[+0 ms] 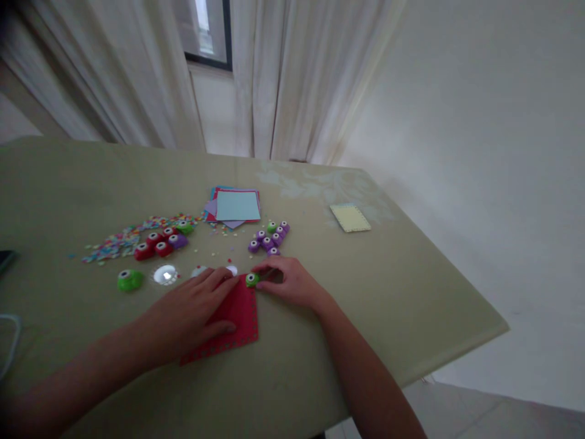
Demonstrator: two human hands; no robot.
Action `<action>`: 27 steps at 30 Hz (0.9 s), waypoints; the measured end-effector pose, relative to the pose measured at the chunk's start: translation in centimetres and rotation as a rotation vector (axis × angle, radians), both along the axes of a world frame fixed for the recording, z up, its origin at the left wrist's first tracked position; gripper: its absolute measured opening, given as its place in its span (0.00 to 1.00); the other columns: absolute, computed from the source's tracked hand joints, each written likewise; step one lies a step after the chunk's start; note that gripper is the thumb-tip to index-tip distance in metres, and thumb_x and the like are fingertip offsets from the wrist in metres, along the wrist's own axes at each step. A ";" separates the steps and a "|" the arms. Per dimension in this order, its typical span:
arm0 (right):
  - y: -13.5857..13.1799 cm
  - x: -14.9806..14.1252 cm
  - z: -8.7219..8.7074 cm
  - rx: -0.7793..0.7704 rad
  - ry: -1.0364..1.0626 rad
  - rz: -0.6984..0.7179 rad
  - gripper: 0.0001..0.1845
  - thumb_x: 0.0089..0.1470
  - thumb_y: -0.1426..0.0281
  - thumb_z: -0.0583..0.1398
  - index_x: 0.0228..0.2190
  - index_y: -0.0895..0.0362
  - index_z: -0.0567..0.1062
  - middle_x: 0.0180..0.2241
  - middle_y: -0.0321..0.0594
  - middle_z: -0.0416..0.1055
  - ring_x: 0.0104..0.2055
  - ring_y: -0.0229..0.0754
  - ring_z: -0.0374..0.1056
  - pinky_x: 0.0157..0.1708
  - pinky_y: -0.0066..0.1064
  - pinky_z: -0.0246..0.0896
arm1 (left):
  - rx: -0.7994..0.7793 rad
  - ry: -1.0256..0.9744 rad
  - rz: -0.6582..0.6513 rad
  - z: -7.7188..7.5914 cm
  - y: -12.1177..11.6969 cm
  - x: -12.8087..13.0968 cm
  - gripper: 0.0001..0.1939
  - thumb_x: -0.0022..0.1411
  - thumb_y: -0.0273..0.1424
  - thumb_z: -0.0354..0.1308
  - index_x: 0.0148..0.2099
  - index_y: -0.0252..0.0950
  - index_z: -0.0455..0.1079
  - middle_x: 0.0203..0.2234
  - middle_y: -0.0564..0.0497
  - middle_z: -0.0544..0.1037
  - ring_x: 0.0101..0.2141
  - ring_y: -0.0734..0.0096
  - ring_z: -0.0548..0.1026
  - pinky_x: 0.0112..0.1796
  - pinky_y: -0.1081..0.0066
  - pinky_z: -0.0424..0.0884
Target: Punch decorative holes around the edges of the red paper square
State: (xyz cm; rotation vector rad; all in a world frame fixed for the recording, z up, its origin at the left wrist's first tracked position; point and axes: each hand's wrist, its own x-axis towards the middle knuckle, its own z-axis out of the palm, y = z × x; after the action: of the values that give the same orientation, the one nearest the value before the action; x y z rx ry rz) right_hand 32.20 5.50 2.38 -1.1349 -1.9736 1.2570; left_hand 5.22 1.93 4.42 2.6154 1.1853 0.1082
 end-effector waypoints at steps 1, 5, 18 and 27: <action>0.0 0.0 0.0 -0.011 0.012 -0.011 0.18 0.60 0.62 0.73 0.49 0.54 0.84 0.45 0.42 0.84 0.44 0.46 0.80 0.48 0.38 0.75 | 0.014 -0.007 0.000 0.2 0.1 0.0 0.30 0.66 0.40 0.71 0.64 0.32 0.73 0.63 0.31 0.75 0.61 0.37 0.75 0.60 0.42 0.72; 0.2 -0.6 0.0 -0.020 0.115 -0.167 0.16 0.59 0.57 0.73 0.43 0.55 0.84 0.40 0.41 0.82 0.39 0.43 0.78 0.41 0.34 0.73 | 0.082 -0.093 0.010 1.3 0.6 0.4 0.17 0.74 0.35 0.62 0.60 0.34 0.75 0.57 0.36 0.78 0.55 0.44 0.77 0.55 0.45 0.76; 1.2 0.3 0.3 0.329 0.519 -0.866 0.26 0.66 0.42 0.59 0.33 0.51 0.67 0.27 0.30 0.59 0.26 0.38 0.55 0.25 0.28 0.56 | 0.193 -0.280 -0.203 0.4 7.9 12.7 0.11 0.73 0.26 0.54 0.53 0.33 0.75 0.50 0.39 0.78 0.53 0.50 0.74 0.59 0.51 0.70; -1.5 -1.0 2.6 0.759 0.047 -0.568 0.12 0.73 0.61 0.56 0.47 0.53 0.76 0.45 0.46 0.75 0.49 0.51 0.71 0.51 0.44 0.67 | -0.039 -0.556 -0.169 -1.7 7.1 12.2 0.13 0.73 0.39 0.64 0.53 0.37 0.78 0.56 0.46 0.80 0.56 0.53 0.77 0.59 0.49 0.73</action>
State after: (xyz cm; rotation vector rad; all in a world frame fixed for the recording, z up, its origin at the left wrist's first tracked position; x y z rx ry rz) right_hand 31.20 4.01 4.99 -1.1095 -1.6668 0.1997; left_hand 17.39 9.07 2.68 2.3978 0.7601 0.7146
